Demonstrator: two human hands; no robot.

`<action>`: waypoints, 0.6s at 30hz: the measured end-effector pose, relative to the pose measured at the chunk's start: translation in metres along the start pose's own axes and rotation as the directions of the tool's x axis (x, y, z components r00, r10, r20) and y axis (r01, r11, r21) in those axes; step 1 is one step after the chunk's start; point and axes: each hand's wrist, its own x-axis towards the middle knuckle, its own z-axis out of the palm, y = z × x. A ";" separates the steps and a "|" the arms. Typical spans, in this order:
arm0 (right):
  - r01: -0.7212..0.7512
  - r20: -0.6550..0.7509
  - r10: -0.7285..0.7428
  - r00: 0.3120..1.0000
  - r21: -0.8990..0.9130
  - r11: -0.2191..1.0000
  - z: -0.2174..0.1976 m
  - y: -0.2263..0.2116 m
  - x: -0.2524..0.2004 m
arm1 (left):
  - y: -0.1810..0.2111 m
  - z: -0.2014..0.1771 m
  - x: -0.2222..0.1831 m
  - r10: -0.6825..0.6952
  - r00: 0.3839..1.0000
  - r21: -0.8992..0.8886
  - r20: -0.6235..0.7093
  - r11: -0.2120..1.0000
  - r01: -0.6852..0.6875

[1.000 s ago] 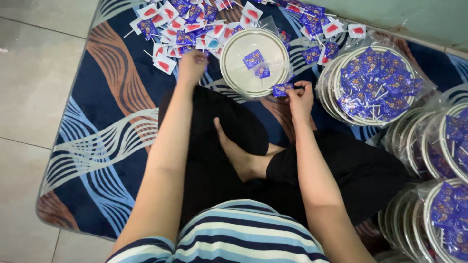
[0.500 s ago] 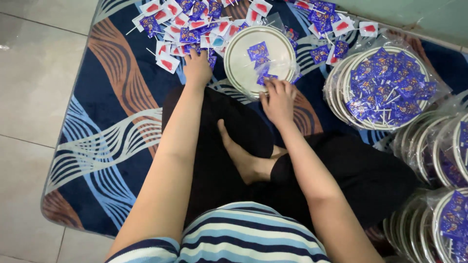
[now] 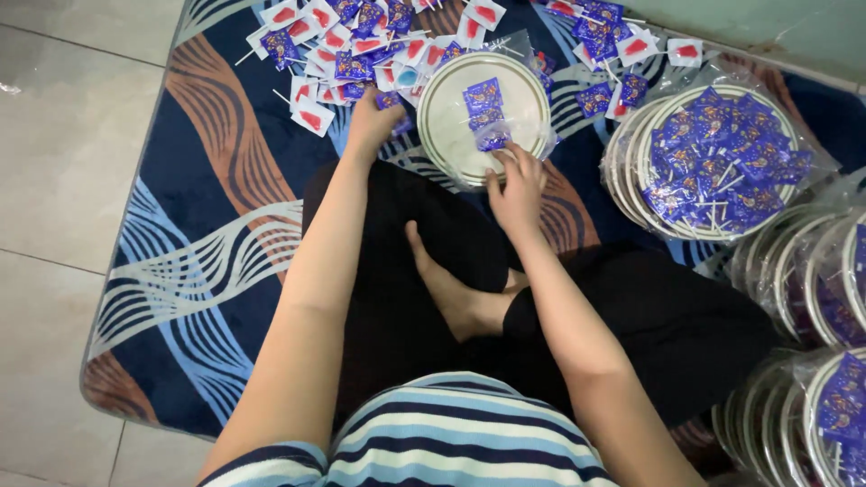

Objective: Arranging small packets onto a circular plate

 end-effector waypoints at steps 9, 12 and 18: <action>-0.138 0.064 0.122 0.990 0.423 0.895 -0.012 -0.039 0.008 | 0.006 0.013 -0.043 0.204 0.890 -0.434 0.408 0.901 -0.008; -0.124 0.115 0.088 0.989 0.357 0.926 0.006 -0.044 0.008 | 0.031 0.005 -0.069 0.216 0.880 -0.399 0.424 0.916 -0.033; -0.222 0.216 0.150 0.965 0.367 0.903 -0.013 -0.055 0.019 | 0.017 0.014 -0.057 0.177 0.866 -0.404 0.468 0.914 0.032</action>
